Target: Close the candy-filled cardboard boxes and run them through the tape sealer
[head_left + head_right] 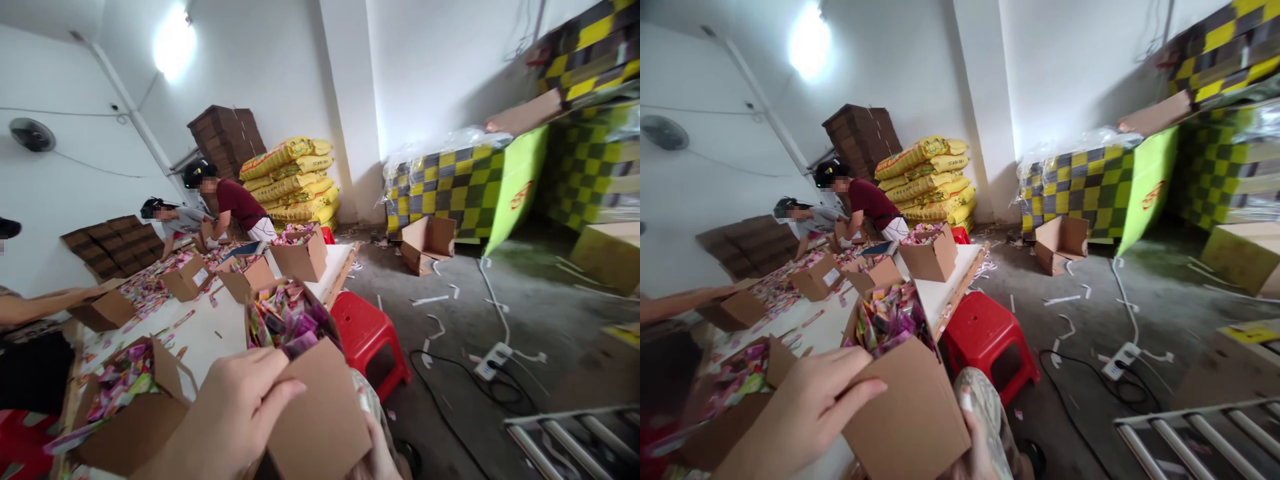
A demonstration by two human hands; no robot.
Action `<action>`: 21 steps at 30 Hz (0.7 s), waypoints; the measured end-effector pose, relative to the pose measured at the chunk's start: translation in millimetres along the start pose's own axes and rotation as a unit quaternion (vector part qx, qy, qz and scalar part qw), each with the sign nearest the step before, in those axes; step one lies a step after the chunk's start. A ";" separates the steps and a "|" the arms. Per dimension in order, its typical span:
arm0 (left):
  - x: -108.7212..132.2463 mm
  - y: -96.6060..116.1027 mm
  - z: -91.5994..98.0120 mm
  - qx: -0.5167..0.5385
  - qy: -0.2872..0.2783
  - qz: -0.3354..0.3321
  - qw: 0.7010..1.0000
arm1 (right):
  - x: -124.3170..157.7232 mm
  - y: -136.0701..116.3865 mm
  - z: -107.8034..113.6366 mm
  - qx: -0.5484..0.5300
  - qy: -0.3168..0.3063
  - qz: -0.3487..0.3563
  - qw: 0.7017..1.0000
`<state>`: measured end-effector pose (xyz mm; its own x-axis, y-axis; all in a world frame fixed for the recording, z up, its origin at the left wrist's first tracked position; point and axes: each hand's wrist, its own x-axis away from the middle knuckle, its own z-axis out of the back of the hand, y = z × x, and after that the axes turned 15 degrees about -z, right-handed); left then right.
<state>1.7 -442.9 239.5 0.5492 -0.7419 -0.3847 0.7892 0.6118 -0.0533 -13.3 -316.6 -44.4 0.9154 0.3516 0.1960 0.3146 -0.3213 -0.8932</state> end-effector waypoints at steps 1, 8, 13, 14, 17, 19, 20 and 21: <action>-4.0 11.1 -2.3 0.018 0.009 -0.040 0.999 | 8.5 -2.4 9.0 -0.091 0.011 -0.017 0.996; -68.0 74.5 -90.1 0.118 -0.041 -0.355 0.926 | 118.4 -12.2 132.9 -0.377 0.231 0.029 0.896; -131.1 126.7 -176.6 0.129 -0.083 -0.524 0.838 | 181.2 23.1 189.1 -0.389 0.406 0.161 0.812; -143.5 136.4 -190.5 0.123 -0.087 -0.553 0.819 | 190.6 30.1 194.9 -0.372 0.426 0.170 0.807; -175.1 158.8 -223.5 0.103 -0.100 -0.635 0.759 | 224.5 45.7 205.6 -0.240 0.469 0.119 0.841; -189.4 165.2 -239.0 0.101 -0.112 -0.669 0.727 | 258.8 47.8 210.8 -0.146 0.495 0.036 0.856; -194.3 165.6 -244.8 0.105 -0.120 -0.677 0.719 | 279.8 44.7 214.1 -0.115 0.509 -0.003 0.853; -197.5 164.4 -249.2 0.112 -0.128 -0.678 0.715 | 302.4 38.1 218.2 -0.099 0.523 -0.033 0.846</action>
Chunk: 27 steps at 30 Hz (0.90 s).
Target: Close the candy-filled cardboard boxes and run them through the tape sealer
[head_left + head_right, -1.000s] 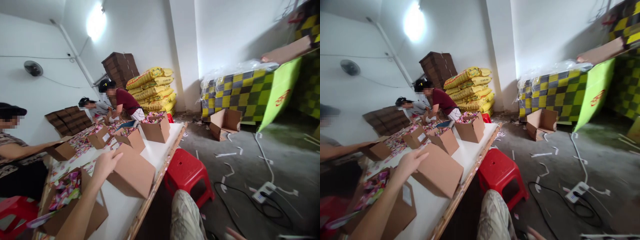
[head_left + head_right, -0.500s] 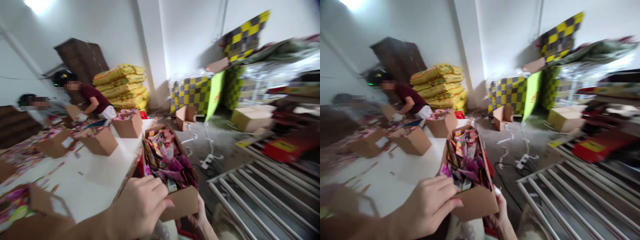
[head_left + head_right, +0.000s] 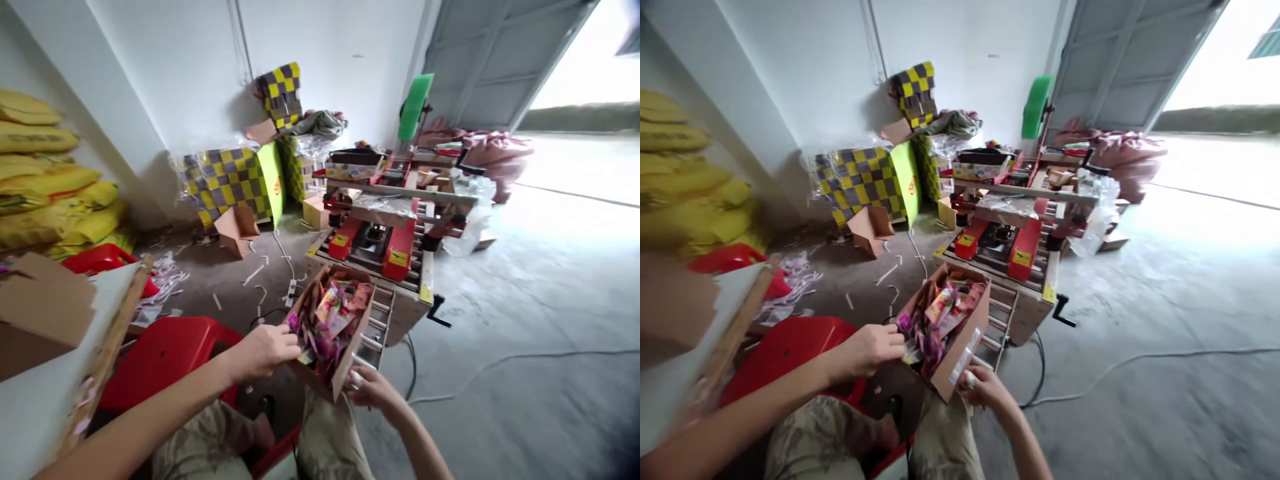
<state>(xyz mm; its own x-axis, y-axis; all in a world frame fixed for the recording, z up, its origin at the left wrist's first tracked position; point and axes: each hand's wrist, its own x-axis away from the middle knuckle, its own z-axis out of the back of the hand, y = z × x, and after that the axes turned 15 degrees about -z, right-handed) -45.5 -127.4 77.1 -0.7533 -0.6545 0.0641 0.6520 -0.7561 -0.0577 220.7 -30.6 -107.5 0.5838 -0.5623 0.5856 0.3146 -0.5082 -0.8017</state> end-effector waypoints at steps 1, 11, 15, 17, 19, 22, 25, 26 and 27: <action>2.0 -2.7 -2.3 0.012 0.006 0.003 1.000 | 7.4 -12.4 21.2 0.018 0.028 -0.007 0.999; -37.7 39.5 -28.2 -0.031 0.186 0.176 0.966 | 18.2 -179.4 51.8 0.263 0.227 0.318 0.882; -84.1 36.9 -47.2 -0.004 0.131 0.236 0.963 | 21.8 -181.1 35.4 0.418 0.172 0.298 0.841; -97.7 31.3 -57.6 0.018 0.116 0.242 0.963 | 22.4 -181.3 32.1 0.479 0.166 0.271 0.818; -103.7 26.8 -69.8 0.029 0.111 0.242 0.963 | 15.9 -183.2 25.5 0.529 0.194 0.244 0.790; -102.9 22.2 -87.9 0.047 0.127 0.235 0.963 | -7.6 -183.7 7.5 0.569 0.285 0.202 0.744; -94.9 14.8 -95.7 0.093 0.169 0.242 0.951 | -33.9 -179.0 -9.6 0.574 0.348 0.183 0.718; -91.2 11.3 -94.7 0.119 0.188 0.243 0.944 | -40.3 -176.9 -12.7 0.571 0.357 0.183 0.716; -87.1 7.6 -91.9 0.157 0.213 0.244 0.933 | -44.9 -175.2 -14.3 0.568 0.362 0.185 0.716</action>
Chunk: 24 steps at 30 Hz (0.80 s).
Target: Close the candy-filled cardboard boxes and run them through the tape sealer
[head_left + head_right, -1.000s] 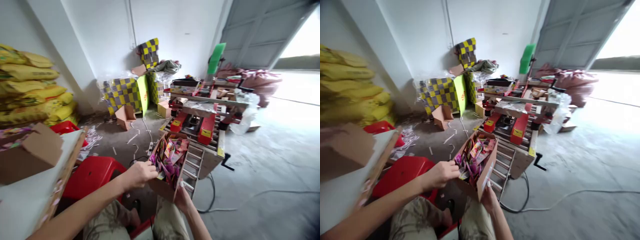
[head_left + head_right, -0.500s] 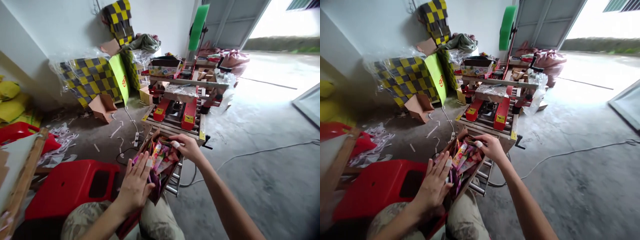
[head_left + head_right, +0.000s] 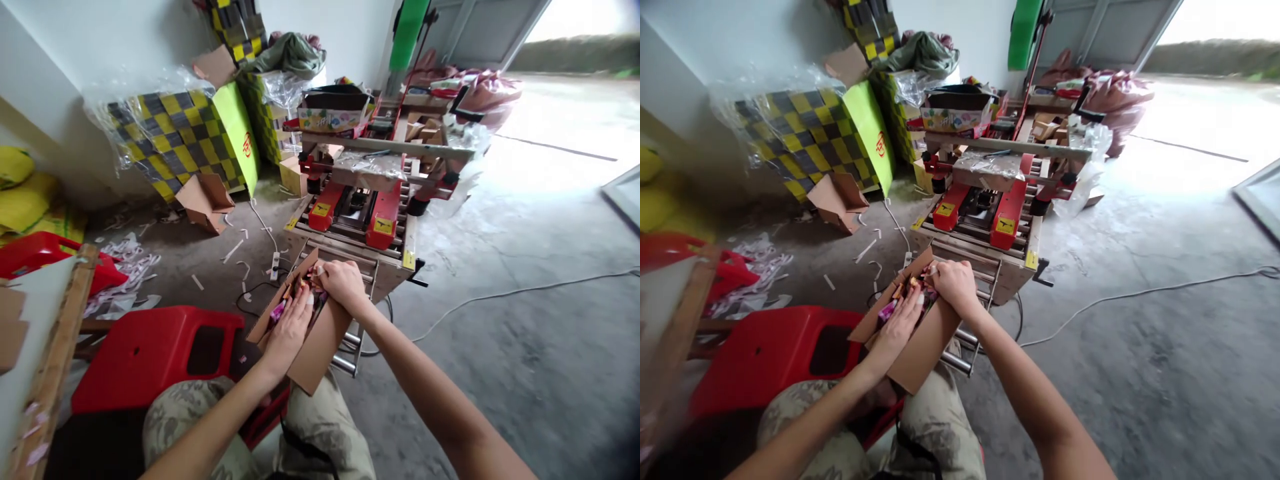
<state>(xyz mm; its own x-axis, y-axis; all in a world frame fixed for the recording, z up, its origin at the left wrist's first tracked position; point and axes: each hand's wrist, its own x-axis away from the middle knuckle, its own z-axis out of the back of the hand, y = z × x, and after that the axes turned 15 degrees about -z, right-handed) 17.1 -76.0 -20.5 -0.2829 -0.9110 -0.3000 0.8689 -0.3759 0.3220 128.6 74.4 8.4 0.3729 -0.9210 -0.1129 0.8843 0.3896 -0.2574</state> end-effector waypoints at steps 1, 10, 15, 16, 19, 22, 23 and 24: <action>0.0 -3.0 6.0 0.058 0.020 0.007 0.998 | -1.1 -0.3 -3.0 -0.001 0.006 -0.003 1.000; 1.3 4.5 8.8 0.112 0.056 -0.012 0.992 | 38.2 -7.2 2.7 -0.041 0.120 -0.078 0.989; 10.6 6.6 -6.5 0.111 0.136 -0.013 0.984 | 105.2 -28.4 -16.4 -0.048 0.099 -0.077 0.991; 12.9 9.9 -3.4 0.127 0.160 -0.019 0.979 | 111.7 -30.8 -17.9 -0.039 0.081 -0.065 0.994; 18.6 26.1 26.0 0.144 0.238 -0.033 0.960 | 115.6 -32.9 -15.3 -0.030 0.051 -0.048 0.997; 18.1 26.9 76.1 0.081 0.284 -0.077 0.952 | 110.4 -32.3 -9.4 -0.025 0.041 -0.047 0.998; 15.4 18.7 90.9 0.061 0.299 -0.077 0.949 | 109.2 -32.7 -8.0 -0.022 0.037 -0.049 0.998; 11.2 6.4 101.6 0.054 0.315 -0.060 0.946 | 108.2 -33.5 -7.0 -0.019 0.033 -0.050 0.998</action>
<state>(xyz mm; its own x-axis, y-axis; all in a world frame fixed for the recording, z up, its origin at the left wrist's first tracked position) -21.7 -105.9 69.4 -0.0491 -0.5925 -0.8041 0.7903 -0.5153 0.3315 137.5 -38.3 -2.0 0.2633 -0.9534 -0.1472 0.9044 0.2971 -0.3061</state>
